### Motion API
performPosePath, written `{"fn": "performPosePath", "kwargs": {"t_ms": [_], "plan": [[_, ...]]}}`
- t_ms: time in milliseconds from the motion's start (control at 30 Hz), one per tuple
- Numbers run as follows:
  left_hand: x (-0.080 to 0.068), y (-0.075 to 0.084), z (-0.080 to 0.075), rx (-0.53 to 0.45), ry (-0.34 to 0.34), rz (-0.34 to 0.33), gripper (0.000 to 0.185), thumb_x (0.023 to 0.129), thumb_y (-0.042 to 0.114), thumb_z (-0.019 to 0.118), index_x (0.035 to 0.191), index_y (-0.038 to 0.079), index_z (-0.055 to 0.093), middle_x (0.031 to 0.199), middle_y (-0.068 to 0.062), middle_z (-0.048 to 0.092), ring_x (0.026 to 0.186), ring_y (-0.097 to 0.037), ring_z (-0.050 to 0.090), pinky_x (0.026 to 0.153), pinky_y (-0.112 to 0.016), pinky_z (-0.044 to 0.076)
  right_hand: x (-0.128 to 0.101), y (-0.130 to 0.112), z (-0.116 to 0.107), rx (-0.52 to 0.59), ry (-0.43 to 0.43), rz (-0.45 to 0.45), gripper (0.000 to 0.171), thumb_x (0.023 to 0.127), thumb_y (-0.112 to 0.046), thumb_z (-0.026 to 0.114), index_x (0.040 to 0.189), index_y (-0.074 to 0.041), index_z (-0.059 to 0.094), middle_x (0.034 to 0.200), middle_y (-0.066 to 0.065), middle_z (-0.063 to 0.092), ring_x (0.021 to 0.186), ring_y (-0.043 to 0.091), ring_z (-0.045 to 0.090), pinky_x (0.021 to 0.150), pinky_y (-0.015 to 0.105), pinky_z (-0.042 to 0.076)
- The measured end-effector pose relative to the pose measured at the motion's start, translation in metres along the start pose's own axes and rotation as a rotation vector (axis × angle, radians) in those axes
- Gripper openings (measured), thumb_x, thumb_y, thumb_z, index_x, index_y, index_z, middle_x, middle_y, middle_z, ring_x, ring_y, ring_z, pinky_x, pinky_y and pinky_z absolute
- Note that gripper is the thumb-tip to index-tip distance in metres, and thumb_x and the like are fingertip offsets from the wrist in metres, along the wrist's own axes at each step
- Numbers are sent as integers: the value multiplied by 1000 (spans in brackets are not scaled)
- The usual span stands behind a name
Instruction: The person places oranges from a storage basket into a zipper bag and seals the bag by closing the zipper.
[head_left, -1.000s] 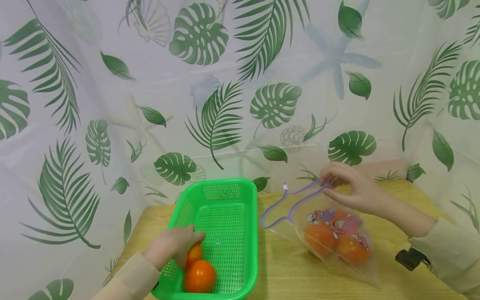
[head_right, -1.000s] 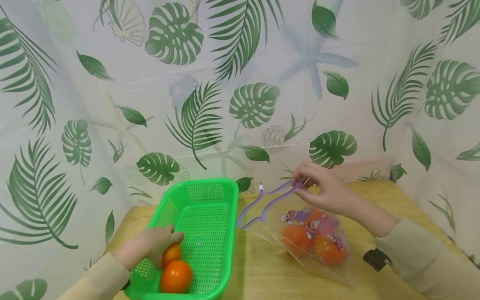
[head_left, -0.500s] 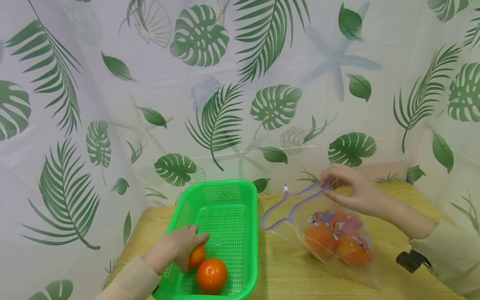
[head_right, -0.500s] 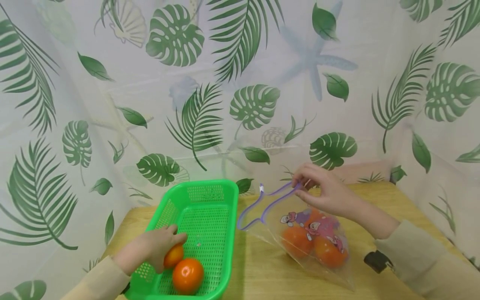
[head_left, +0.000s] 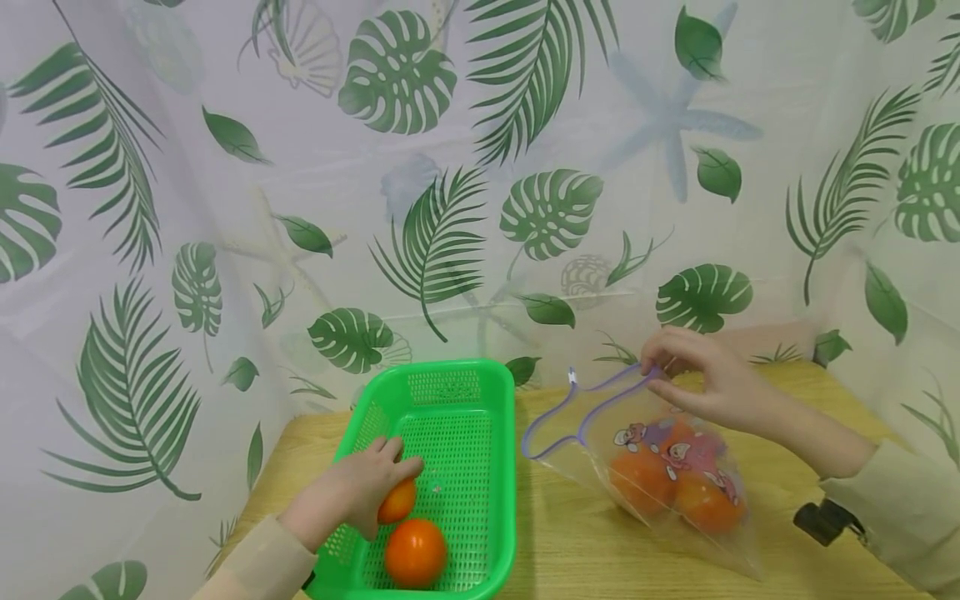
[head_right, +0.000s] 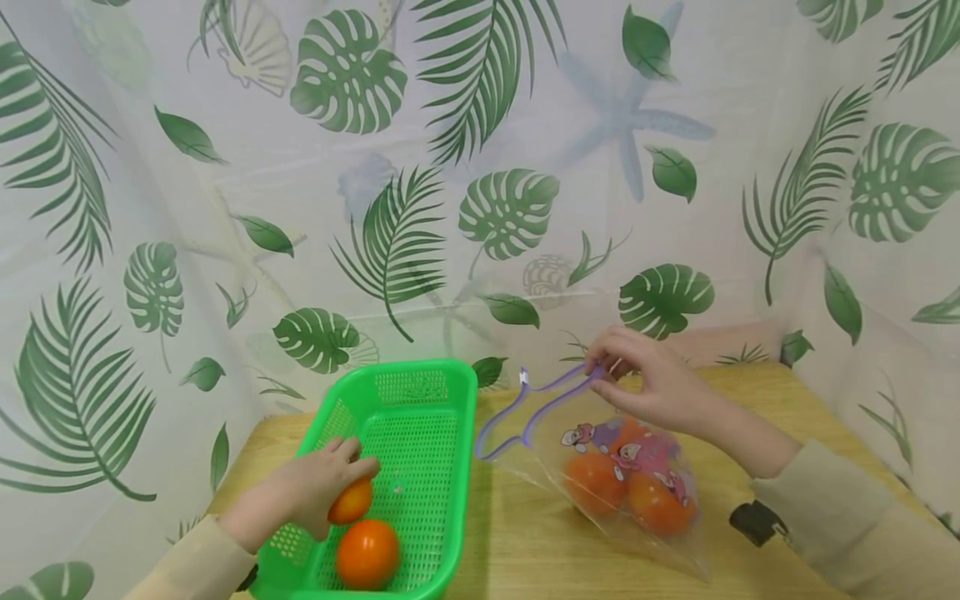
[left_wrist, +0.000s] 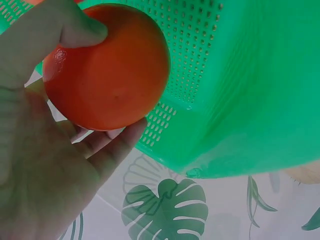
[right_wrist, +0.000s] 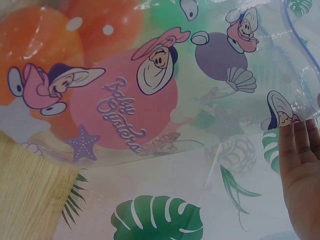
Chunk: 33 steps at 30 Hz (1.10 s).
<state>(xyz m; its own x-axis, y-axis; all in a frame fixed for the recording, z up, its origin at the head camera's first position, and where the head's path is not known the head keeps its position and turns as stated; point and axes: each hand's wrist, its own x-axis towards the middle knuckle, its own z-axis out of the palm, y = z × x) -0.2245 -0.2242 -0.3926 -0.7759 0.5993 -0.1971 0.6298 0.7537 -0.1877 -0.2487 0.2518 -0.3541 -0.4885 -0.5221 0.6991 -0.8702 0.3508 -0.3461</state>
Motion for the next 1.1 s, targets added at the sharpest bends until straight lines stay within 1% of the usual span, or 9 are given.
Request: {"fn": "performPosePath", "kwargs": {"t_ms": [100,233,333,500,633,800,933,1100], "plan": [[0,-1,-2,10,23,19,88,50,12,101,125,22,55,113,-5,49,103,-23,50,75,-35,59,0,0,0,-4,-1,-2,37,82,13,80,107,-13,69,101,3,67,94,0,64,81,11,56],[0,-2,-4,15,45,31,88,50,10,100,125,21,55,111,-5,48,102,-23,49,75,-34,58,0,0,0,-19,-1,-10,39,80,13,80,106,-14,69,100,2,68,93,0,64,81,12,56],[1,-3,-6,5,54,32,89,50,9,99,126,20,54,112,-6,49,102,-24,50,75,-35,58,1,0,0,-19,-1,-10,39,79,14,80,106,-13,69,100,2,68,93,1,65,81,12,56],[2,-5,-9,-35,65,24,88,52,7,98,129,17,54,114,-10,50,105,-27,50,76,-38,58,0,0,1,-9,-7,1,34,83,11,80,106,-12,69,100,3,67,94,0,64,81,11,56],[2,-5,-12,-57,85,26,88,53,6,96,129,16,54,114,-11,49,104,-27,50,73,-36,57,0,0,2,-4,-11,6,31,86,7,79,107,-13,69,100,4,67,94,0,64,82,11,56],[1,-7,-12,-65,115,35,86,53,7,96,127,17,54,111,-9,48,100,-26,50,72,-34,55,1,-1,3,6,-6,9,33,84,12,79,107,-11,68,101,4,67,94,-1,64,82,12,56],[3,-9,-12,-47,155,55,85,52,7,96,125,17,53,110,-8,47,98,-25,51,72,-34,55,3,-2,3,8,-2,4,36,81,14,78,106,-9,68,101,2,66,95,-1,64,82,12,56],[7,-10,-10,-46,180,69,85,56,9,97,128,18,53,112,-8,47,100,-24,51,74,-33,55,4,-3,4,-10,-2,1,42,77,18,78,107,-10,68,102,1,66,95,0,63,82,12,55]]}}
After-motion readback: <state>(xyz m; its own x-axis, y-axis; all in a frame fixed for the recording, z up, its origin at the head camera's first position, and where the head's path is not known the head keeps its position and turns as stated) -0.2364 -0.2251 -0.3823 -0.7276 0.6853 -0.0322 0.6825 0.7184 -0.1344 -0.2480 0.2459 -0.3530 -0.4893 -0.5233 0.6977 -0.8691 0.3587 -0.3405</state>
